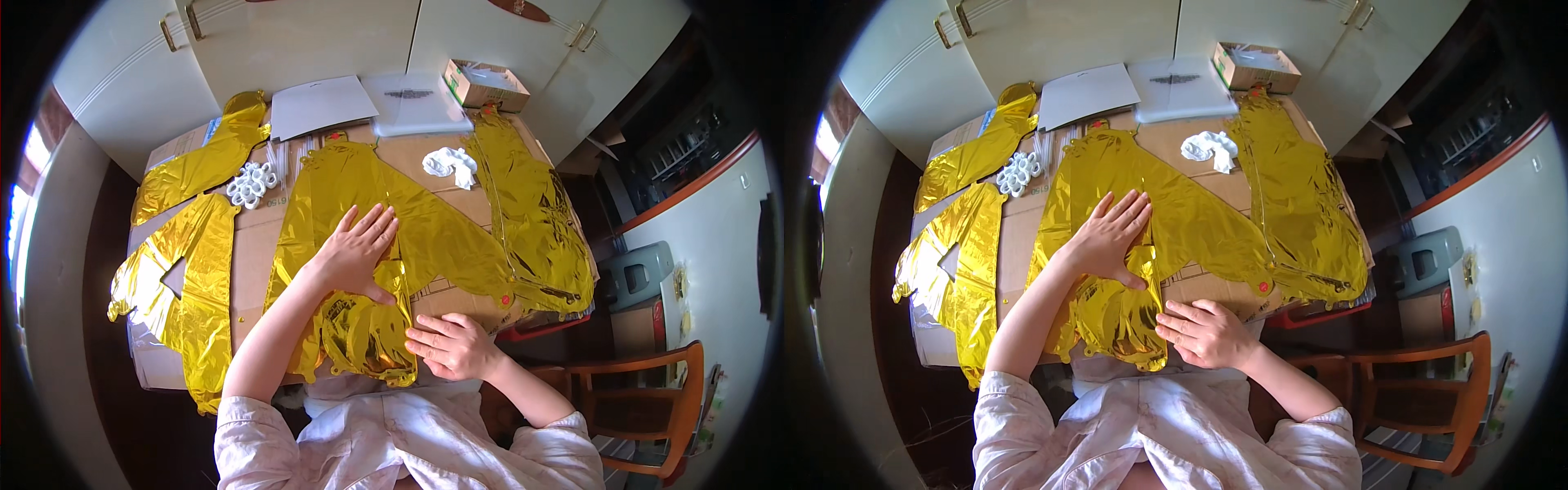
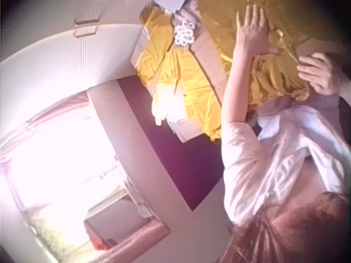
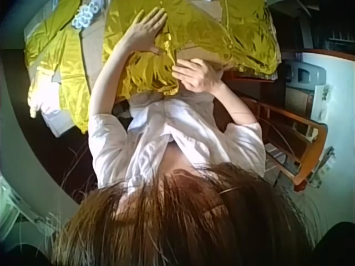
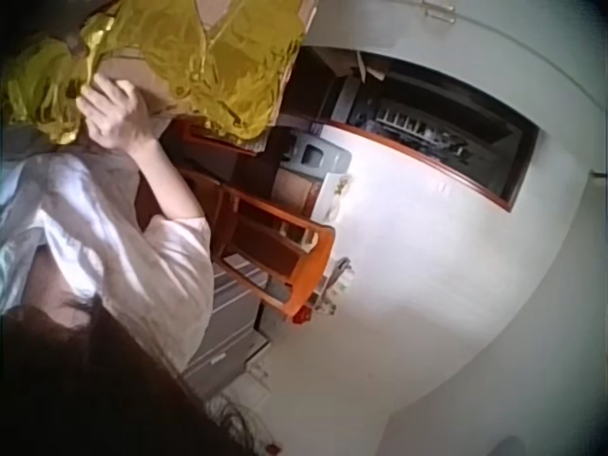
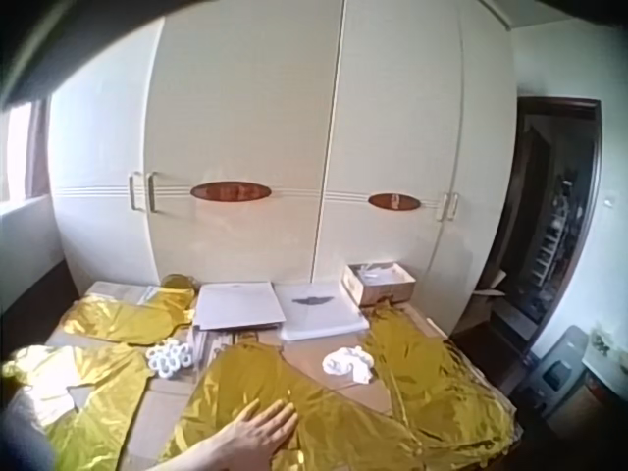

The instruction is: Folding gold metallic film sheets around cardboard templates.

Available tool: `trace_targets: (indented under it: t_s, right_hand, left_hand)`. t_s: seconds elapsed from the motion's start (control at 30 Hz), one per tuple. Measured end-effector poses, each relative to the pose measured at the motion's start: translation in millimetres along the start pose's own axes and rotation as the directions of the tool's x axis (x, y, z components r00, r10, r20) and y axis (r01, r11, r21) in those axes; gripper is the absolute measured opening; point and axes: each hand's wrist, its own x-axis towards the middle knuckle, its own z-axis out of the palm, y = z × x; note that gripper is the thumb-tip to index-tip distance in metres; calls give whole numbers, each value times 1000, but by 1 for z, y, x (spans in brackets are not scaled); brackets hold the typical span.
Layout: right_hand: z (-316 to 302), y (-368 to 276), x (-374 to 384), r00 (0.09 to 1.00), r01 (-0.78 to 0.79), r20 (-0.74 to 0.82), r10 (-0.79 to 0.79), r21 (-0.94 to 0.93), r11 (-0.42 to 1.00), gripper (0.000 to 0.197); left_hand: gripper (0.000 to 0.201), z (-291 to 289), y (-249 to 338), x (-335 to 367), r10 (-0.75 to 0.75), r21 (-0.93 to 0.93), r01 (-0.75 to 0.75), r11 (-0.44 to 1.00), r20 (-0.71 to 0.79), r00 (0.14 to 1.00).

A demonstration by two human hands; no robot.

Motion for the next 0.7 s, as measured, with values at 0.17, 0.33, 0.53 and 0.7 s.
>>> trace_targets:
  t_s: [0.17,0.33,0.53,0.7]
  right_hand:
    - [-9,4,2,997,-4,72,1,42,999,32]
    - [-18,7,6,995,30,91,-34,55,998,34]
    - [1,2,-3,993,94,-62,-100,-86,992,27]
    - [11,-8,-3,971,142,-161,-179,-217,966,15]
  left_hand:
    - [134,1,0,-1,1,-1,-1,1000,-10,1000]
    - [132,2,-1,0,-1,42,2,999,-8,1000]
    - [131,4,-2,1,9,41,-8,999,-29,1000]
    - [131,5,-2,1,11,34,-10,999,-33,999]
